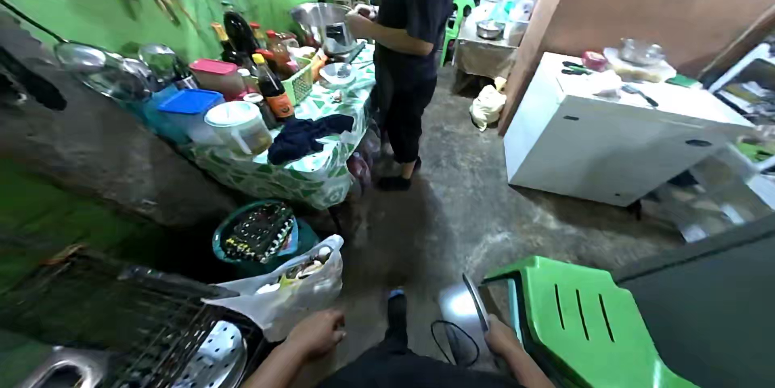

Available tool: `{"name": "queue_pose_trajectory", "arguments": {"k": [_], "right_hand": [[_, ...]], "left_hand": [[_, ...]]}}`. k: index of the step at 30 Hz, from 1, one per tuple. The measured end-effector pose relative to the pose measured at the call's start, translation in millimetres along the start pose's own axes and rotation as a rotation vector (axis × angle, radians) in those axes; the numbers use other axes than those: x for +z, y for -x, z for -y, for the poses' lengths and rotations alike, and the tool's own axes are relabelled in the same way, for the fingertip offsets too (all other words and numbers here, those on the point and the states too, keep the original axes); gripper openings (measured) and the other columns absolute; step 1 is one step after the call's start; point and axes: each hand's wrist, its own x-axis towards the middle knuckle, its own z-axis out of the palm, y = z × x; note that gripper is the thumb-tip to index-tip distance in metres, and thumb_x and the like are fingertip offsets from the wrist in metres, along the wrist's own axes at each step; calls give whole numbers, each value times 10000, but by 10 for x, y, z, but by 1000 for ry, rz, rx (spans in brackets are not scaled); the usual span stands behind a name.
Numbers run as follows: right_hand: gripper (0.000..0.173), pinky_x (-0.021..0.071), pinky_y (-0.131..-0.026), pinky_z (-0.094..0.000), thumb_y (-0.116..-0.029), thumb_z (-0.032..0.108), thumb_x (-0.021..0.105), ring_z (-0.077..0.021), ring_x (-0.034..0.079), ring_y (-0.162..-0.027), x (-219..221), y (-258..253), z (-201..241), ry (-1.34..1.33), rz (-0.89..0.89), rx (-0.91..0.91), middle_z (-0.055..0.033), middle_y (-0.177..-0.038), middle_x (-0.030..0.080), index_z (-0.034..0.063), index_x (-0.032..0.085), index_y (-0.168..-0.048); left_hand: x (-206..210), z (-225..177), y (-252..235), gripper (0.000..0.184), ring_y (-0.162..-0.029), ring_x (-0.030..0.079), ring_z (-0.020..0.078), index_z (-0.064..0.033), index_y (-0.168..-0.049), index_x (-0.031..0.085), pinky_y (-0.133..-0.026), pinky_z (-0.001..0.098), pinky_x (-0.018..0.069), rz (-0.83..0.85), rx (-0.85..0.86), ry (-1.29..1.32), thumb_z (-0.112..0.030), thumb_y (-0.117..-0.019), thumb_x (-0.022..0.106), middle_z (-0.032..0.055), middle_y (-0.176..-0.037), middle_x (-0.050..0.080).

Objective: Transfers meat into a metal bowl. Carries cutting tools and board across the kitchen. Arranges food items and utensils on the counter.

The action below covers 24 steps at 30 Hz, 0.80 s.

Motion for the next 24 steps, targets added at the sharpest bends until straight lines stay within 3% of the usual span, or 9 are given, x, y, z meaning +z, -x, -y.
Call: {"name": "queue_pose_trajectory", "arguments": {"k": [3, 6, 9, 13, 16, 19, 24], "right_hand": [[499, 501, -1035, -614, -986, 228, 604, -387, 629, -1254, -673, -437, 534, -43, -80, -6, -205, -1343, 651, 90, 510, -1457], [458, 503, -1028, -611, -1014, 169, 577, -398, 632, -1239, -1447, -695, 863, -187, -125, -31, -235, -1341, 640, 84, 517, -1460], [399, 587, -906, -545, -1060, 201, 574, -372, 711, -1042, -2192, -861, 1020, -470, -176, -61, -252, -1271, 646, 42, 533, -1424], [363, 620, -760, -470, -1065, 253, 582, -297, 727, -829, -2895, -970, 1065, -759, -308, -27, -215, -1185, 663, 57, 564, -1370], [363, 622, -729, -437, -1065, 219, 585, -266, 717, -799, -3421, -1053, 923, -940, -405, -17, -204, -1186, 644, 49, 545, -1384], [354, 633, -708, -411, -1062, 195, 592, -242, 723, -778, -4017, -1124, 711, -1040, -485, -35, -190, -1178, 649, 37, 542, -1374], [340, 633, -688, -367, -1033, 206, 635, -183, 716, -752, -5192, -1432, 367, -971, -591, -99, -132, -1211, 661, 63, 588, -1337]], "left_hand": [[-459, 20, -452, 422, -1284, 593, 366, -111, -1360, 630, -1087, 608, 443, -40, -27, 39, -376, -1035, 584, 170, -1348, 646], [-1153, -165, -977, 425, -1274, 599, 373, -99, -1349, 640, -1086, 613, 440, -55, 15, 39, -377, -1030, 596, 179, -1341, 649], [-2006, -653, -1528, 424, -1298, 587, 340, -103, -1363, 632, -1117, 575, 424, -43, 123, 17, -377, -1044, 586, 163, -1364, 637], [-2905, -1648, -2213, 430, -1267, 613, 299, -94, -1387, 602, -1107, 527, 449, -13, 293, 68, -362, -1052, 583, 148, -1356, 643], [-3362, -2580, -2619, 450, -1248, 617, 270, -69, -1422, 557, -1088, 468, 476, 64, 458, 200, -332, -1057, 583, 154, -1380, 614], [-3723, -3513, -3024, 459, -1132, 658, 239, -55, -1438, 516, -979, 422, 542, 151, 606, 337, -321, -1066, 557, 160, -1356, 604], [-4385, -4925, -3506, 400, -1048, 682, 184, -66, -1433, 495, -904, 371, 573, 236, 713, 571, -264, -1086, 508, 107, -1275, 640]]}}
